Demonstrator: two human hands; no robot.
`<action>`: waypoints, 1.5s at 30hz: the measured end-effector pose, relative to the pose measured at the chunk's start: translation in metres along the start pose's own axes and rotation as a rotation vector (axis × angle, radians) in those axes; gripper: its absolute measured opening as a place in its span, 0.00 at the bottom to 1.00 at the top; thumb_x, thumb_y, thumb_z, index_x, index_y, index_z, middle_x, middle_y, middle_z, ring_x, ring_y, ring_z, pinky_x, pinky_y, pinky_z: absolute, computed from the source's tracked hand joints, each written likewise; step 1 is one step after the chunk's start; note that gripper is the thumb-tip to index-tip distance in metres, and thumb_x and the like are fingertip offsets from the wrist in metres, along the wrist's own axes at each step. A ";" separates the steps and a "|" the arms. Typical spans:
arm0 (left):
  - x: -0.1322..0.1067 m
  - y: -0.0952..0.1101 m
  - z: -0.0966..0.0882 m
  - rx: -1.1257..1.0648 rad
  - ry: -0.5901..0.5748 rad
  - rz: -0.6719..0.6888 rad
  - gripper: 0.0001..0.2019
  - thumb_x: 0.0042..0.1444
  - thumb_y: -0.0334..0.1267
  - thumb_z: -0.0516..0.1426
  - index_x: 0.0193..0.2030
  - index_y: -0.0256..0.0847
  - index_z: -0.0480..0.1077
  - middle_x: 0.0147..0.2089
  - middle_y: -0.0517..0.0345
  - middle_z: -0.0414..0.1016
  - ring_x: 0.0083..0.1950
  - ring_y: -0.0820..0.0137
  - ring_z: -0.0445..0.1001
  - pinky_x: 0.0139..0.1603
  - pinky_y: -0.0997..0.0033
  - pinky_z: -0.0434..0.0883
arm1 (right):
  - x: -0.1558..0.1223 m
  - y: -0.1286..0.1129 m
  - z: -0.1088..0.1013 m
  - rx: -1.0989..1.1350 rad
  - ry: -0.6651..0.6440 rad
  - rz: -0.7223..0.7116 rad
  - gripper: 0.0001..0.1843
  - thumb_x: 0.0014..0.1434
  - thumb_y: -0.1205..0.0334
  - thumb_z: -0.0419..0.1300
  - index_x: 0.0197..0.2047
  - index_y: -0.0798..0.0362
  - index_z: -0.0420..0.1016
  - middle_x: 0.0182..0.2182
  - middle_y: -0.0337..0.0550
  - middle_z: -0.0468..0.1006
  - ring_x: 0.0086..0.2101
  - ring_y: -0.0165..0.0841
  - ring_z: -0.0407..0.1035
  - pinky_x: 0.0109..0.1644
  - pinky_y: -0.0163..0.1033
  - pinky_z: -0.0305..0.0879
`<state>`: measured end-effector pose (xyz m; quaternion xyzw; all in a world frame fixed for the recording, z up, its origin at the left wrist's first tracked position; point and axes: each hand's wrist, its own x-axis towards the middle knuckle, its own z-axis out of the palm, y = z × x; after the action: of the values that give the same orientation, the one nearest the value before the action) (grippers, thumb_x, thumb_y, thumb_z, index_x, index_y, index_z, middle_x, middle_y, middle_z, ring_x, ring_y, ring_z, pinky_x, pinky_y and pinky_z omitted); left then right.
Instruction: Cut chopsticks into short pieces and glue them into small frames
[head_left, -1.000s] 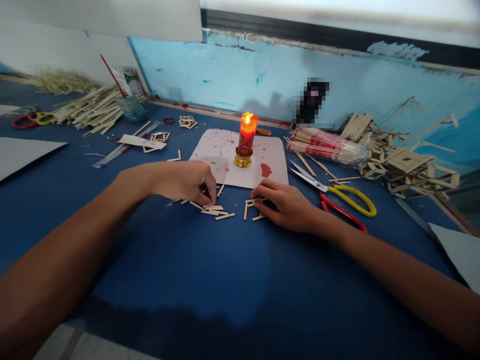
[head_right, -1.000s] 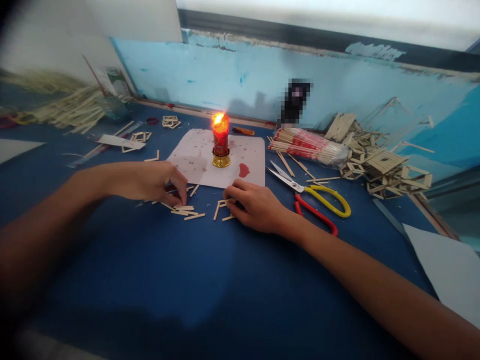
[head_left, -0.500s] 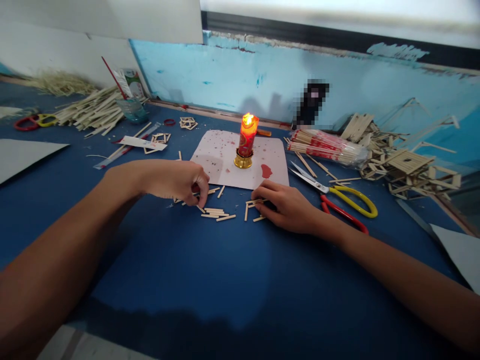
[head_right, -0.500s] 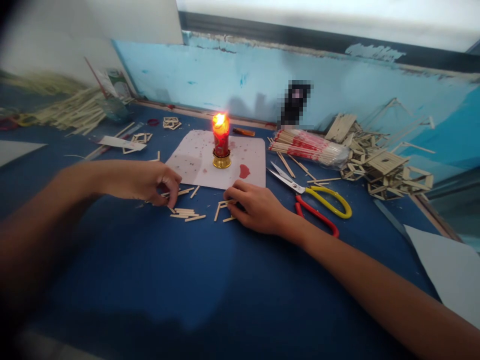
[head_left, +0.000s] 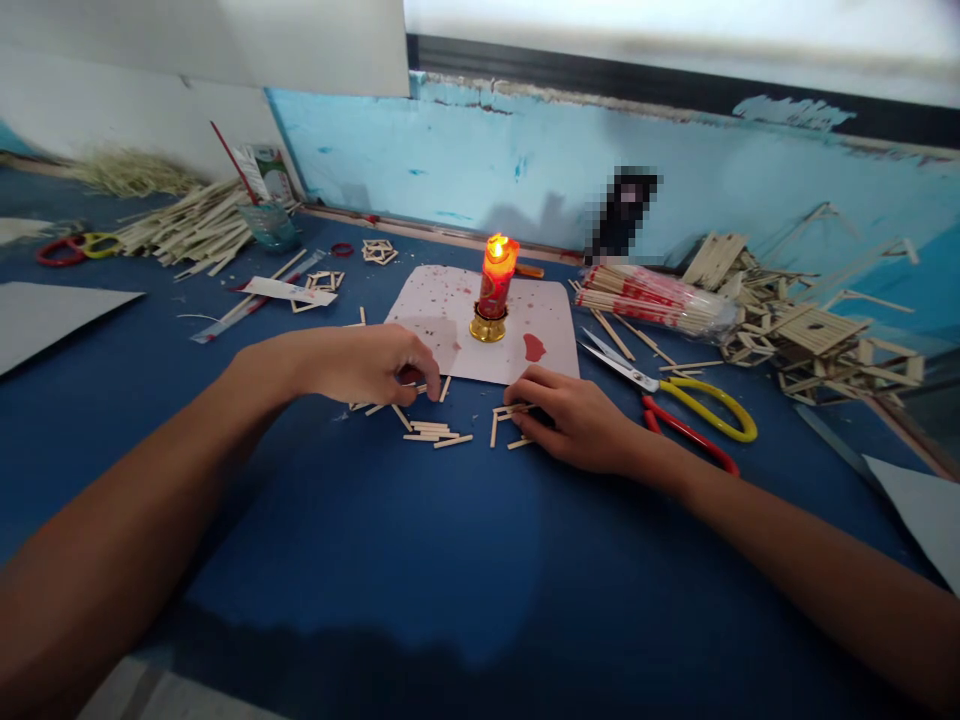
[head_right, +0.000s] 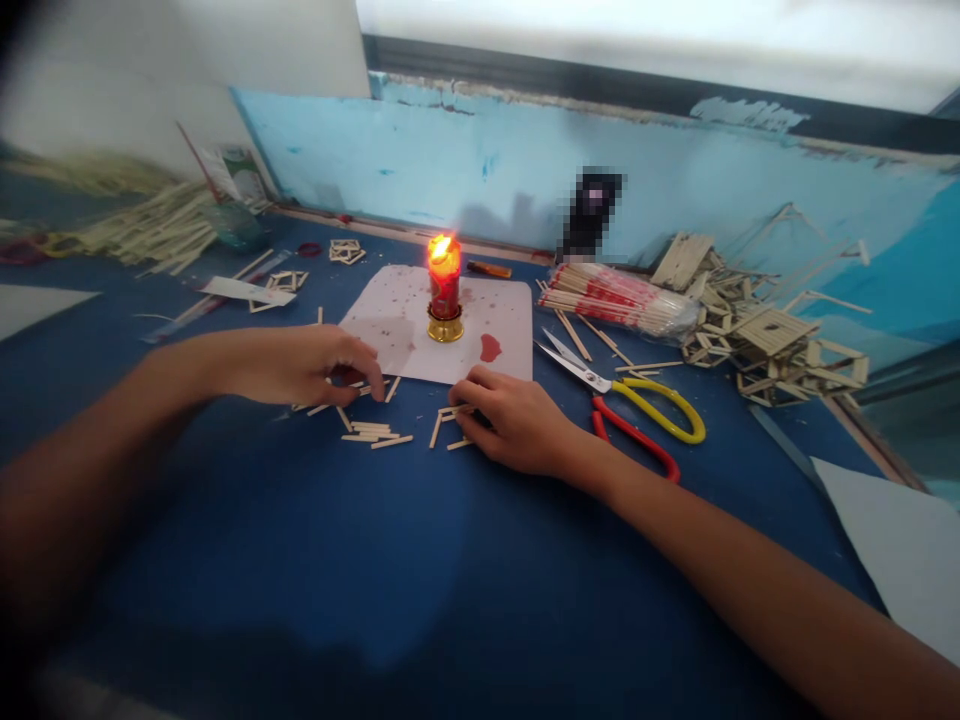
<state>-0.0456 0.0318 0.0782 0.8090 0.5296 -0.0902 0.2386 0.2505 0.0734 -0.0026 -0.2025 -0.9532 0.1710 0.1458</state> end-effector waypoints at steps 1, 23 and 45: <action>0.000 -0.001 0.000 -0.023 0.001 0.012 0.16 0.59 0.34 0.58 0.50 0.50 0.81 0.39 0.60 0.82 0.32 0.70 0.76 0.30 0.77 0.66 | 0.000 0.000 0.000 -0.002 0.000 0.001 0.06 0.71 0.63 0.56 0.48 0.51 0.72 0.45 0.44 0.75 0.38 0.33 0.71 0.43 0.37 0.65; -0.006 -0.020 -0.010 -0.087 -0.008 -0.068 0.16 0.58 0.36 0.57 0.49 0.47 0.83 0.38 0.58 0.83 0.33 0.68 0.76 0.30 0.75 0.65 | 0.000 0.000 0.000 0.008 -0.004 0.000 0.08 0.72 0.61 0.54 0.50 0.51 0.72 0.47 0.47 0.76 0.40 0.35 0.73 0.44 0.39 0.67; -0.014 -0.030 -0.015 -0.143 -0.145 -0.142 0.14 0.57 0.34 0.58 0.45 0.45 0.83 0.37 0.59 0.84 0.36 0.67 0.79 0.35 0.75 0.69 | 0.000 0.000 0.000 0.002 0.001 0.000 0.06 0.71 0.63 0.55 0.48 0.51 0.72 0.46 0.47 0.76 0.39 0.34 0.71 0.42 0.39 0.65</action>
<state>-0.0800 0.0369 0.0879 0.7417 0.5720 -0.1271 0.3264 0.2505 0.0730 -0.0027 -0.2026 -0.9529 0.1718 0.1463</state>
